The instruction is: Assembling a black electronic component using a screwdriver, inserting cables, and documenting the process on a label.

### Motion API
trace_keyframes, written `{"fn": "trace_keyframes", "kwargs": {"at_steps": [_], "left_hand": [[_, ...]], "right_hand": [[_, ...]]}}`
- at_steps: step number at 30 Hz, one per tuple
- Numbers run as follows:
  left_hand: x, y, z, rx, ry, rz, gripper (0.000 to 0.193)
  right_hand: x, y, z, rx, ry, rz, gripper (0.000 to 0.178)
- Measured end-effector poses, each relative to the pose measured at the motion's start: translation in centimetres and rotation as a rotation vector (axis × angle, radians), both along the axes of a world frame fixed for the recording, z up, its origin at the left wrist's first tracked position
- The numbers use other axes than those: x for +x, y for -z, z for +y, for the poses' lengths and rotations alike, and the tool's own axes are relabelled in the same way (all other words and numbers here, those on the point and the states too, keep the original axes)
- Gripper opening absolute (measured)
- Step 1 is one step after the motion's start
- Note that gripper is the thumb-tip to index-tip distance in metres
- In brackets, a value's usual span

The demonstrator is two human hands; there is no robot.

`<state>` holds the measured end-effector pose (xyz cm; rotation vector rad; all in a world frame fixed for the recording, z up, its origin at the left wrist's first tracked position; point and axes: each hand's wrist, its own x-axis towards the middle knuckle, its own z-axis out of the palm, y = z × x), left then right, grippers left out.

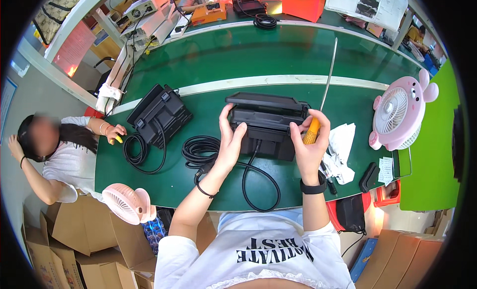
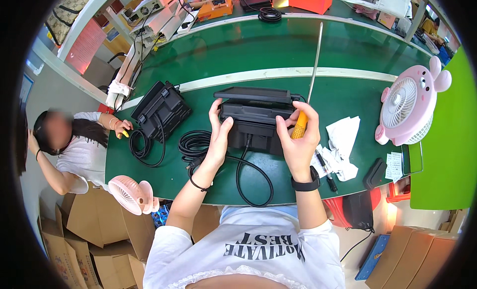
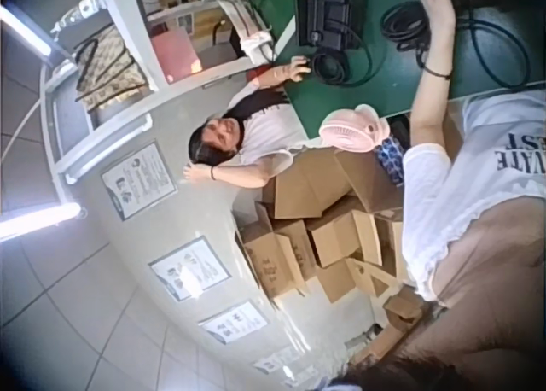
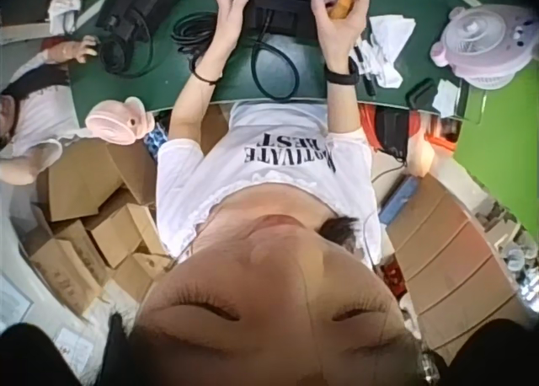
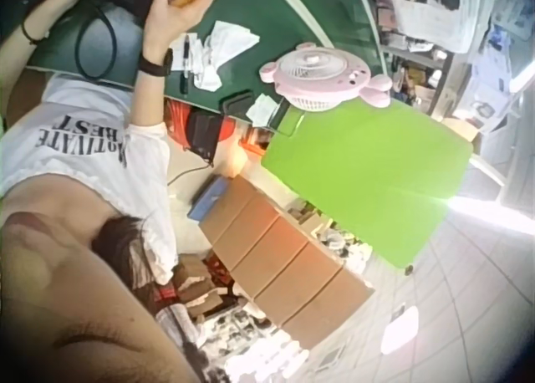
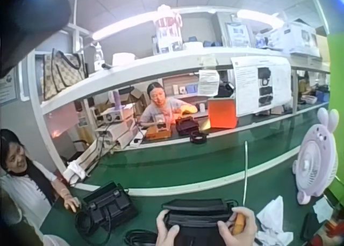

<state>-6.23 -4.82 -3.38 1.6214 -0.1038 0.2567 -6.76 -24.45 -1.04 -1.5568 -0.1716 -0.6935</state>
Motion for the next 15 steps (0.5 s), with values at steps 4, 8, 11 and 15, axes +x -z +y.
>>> {"fn": "trace_keyframes", "kwargs": {"at_steps": [4, 8, 11, 15], "left_hand": [[-0.5, -0.6, 0.6, -0.116, 0.114, 0.042, 0.076], [-1.0, -1.3, 0.8, -0.233, 0.199, 0.05, 0.079], [-1.0, -1.3, 1.1, -0.266, 0.228, 0.071, 0.082], [-1.0, -0.9, 1.3, -0.289, 0.241, 0.084, 0.084]], "right_hand": [[-0.1, 0.1, 0.1, 0.048, -0.011, 0.009, 0.054], [-0.1, 0.5, 0.3, 0.007, 0.039, 0.011, 0.058], [-0.4, 0.3, -0.2, 0.046, -0.033, 0.076, 0.059], [-1.2, 0.7, 0.1, 0.17, -0.069, 0.118, 0.058]]}}
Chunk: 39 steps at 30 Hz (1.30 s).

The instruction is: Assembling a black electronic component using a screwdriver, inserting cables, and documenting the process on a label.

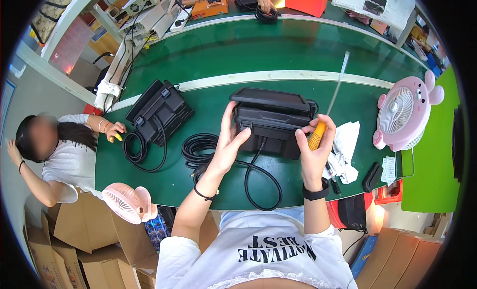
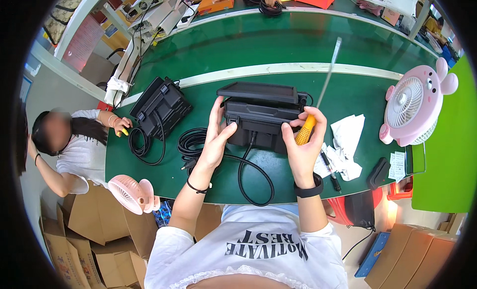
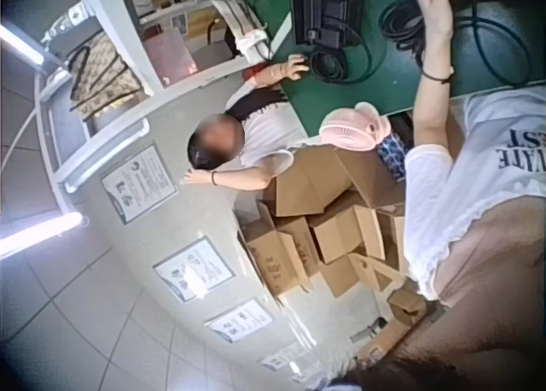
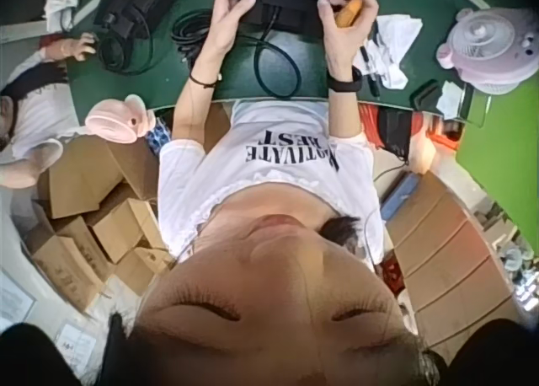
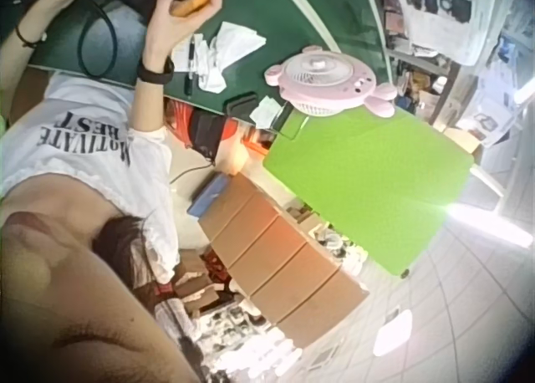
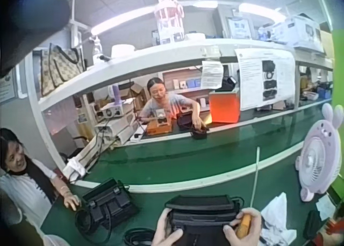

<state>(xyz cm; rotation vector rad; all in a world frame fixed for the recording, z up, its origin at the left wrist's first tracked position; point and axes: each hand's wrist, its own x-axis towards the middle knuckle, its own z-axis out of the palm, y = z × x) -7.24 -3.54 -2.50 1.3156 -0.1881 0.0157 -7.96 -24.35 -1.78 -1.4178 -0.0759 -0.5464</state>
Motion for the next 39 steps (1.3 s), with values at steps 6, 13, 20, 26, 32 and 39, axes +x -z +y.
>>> {"fn": "trace_keyframes", "kwargs": {"at_steps": [6, 13, 20, 26, 32, 39], "left_hand": [[0.2, 0.6, -0.3, 0.069, -0.043, -0.036, 0.085], [2.3, 0.2, -0.3, 0.093, -0.086, -0.049, 0.073], [5.5, 0.2, -0.3, 0.236, -0.166, -0.058, 0.07], [6.8, -1.0, -0.8, 0.252, -0.167, 0.036, 0.072], [7.3, -0.5, -0.5, 0.273, -0.186, 0.065, 0.074], [5.7, -0.1, -0.5, 0.204, -0.148, 0.03, 0.073]], "right_hand": [[-1.2, 1.0, -0.4, -0.06, 0.114, 0.051, 0.063], [2.1, 2.0, -2.3, -0.072, -0.038, 0.128, 0.057], [5.5, 1.4, -3.1, -0.103, -0.094, 0.147, 0.05], [7.5, 1.0, -3.3, -0.083, -0.127, 0.164, 0.048], [7.6, 0.4, -3.5, -0.079, -0.138, 0.203, 0.049], [6.8, -0.2, -3.4, -0.082, -0.049, 0.292, 0.053]]}}
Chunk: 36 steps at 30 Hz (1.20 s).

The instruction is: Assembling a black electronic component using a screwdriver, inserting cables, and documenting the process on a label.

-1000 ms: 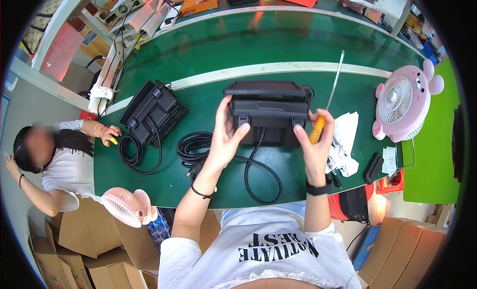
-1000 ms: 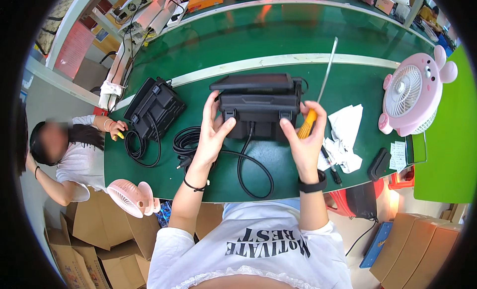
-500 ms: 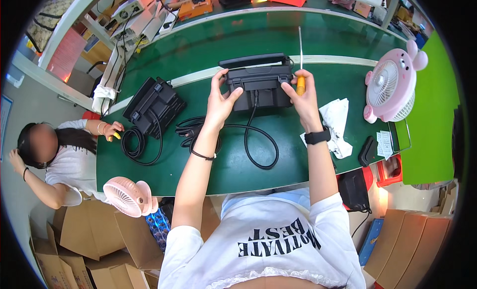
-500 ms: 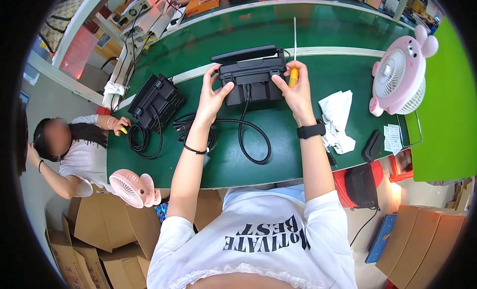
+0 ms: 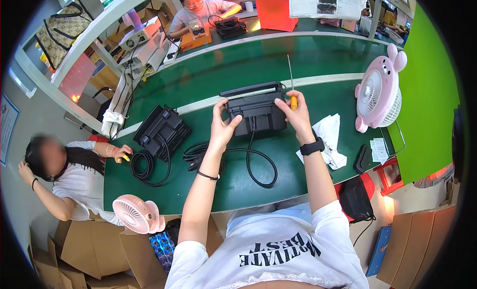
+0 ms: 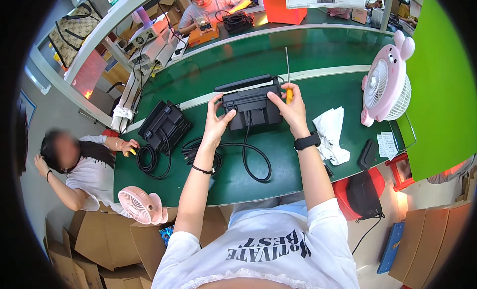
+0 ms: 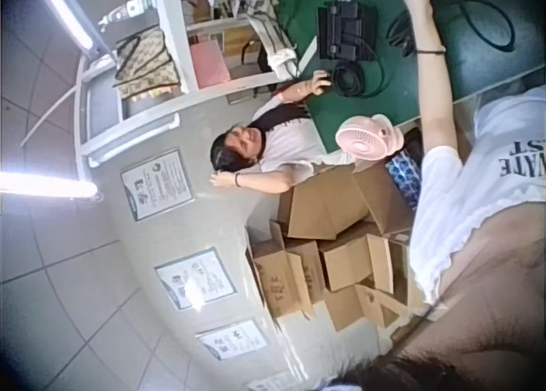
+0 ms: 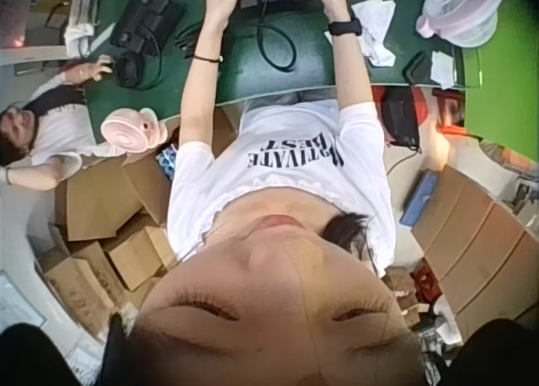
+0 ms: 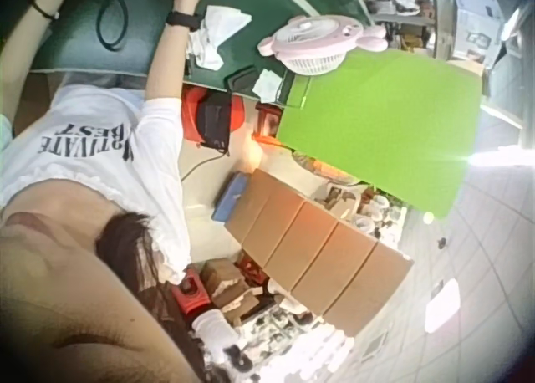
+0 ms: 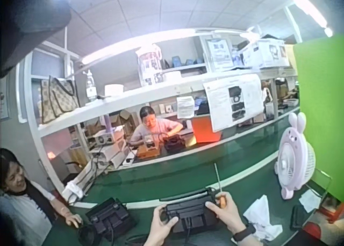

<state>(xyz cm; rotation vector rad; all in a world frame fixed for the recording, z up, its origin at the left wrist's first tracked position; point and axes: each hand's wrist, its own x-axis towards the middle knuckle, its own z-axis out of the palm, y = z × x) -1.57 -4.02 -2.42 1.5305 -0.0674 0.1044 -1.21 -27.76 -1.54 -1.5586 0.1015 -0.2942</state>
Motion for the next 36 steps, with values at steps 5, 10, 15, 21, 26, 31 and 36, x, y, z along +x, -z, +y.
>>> {"fn": "trace_keyframes", "kwargs": {"at_steps": [5, 10, 15, 21, 26, 31, 36], "left_hand": [[0.4, -0.7, -0.2, 0.021, -0.001, 0.01, 0.072], [1.8, -0.7, 0.4, 0.007, 0.015, -0.017, 0.071], [2.1, -1.1, 0.6, 0.039, 0.028, 0.025, 0.073], [2.4, -1.1, 0.8, 0.058, 0.027, 0.047, 0.074], [2.6, -1.7, 0.3, 0.108, -0.003, 0.055, 0.072], [3.1, -0.3, 0.7, 0.295, -0.09, -0.007, 0.07], [0.2, -1.2, 1.4, 1.002, -0.346, -0.115, 0.07]], "right_hand": [[0.8, 0.4, 0.3, -0.157, 0.076, -0.019, 0.058], [1.5, 1.2, -0.1, -0.052, 0.007, 0.041, 0.058], [1.7, 0.8, 0.1, -0.085, -0.002, 0.078, 0.056], [1.7, 1.7, 0.3, -0.076, 0.032, -0.031, 0.053], [2.1, 2.6, -0.1, -0.155, 0.09, -0.067, 0.052], [2.1, 3.4, 0.0, -0.254, 0.124, -0.093, 0.046], [-3.4, 2.1, -0.5, -0.262, 0.12, -0.13, 0.042]]}}
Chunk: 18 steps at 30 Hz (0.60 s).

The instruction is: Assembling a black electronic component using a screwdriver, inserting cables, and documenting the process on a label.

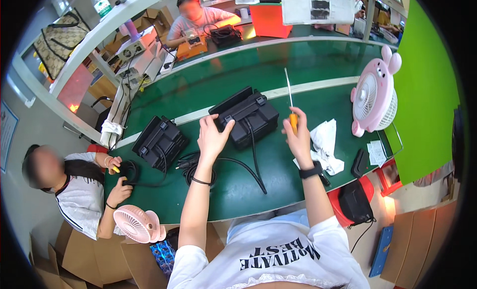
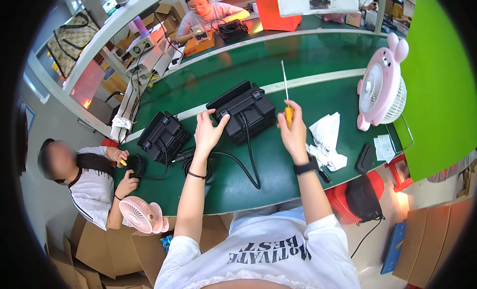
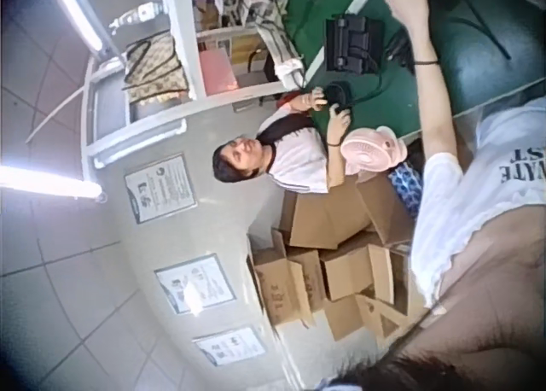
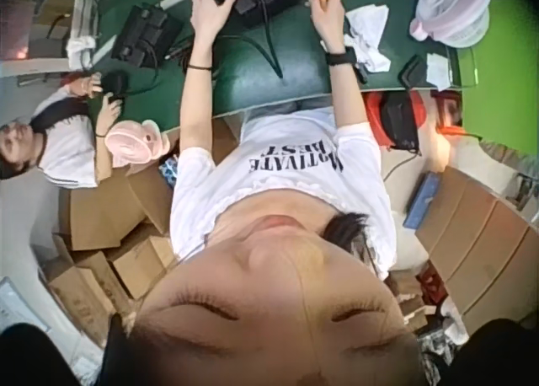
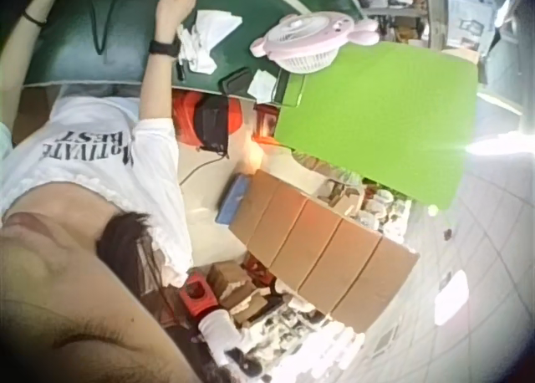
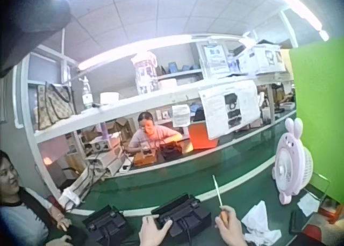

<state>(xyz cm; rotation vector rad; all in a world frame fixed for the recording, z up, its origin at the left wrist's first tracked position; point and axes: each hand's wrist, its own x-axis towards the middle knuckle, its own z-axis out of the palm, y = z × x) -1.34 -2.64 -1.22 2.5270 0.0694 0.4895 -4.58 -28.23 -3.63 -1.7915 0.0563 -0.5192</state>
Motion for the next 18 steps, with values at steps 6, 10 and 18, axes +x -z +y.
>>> {"fn": "trace_keyframes", "kwargs": {"at_steps": [6, 10, 18], "left_hand": [[0.3, -2.0, -1.4, 0.246, 0.129, -0.314, 0.062], [2.9, -2.2, -3.7, 0.409, 0.248, -0.334, 0.076], [5.8, -2.5, -5.4, 0.449, 0.245, -0.116, 0.074]], "right_hand": [[-6.5, 0.4, -1.9, -0.198, -0.123, 0.024, 0.041], [-9.2, -0.8, -1.1, -0.345, -0.087, 0.069, 0.03], [-10.5, -0.9, -0.8, -0.442, -0.07, -0.018, 0.026]]}}
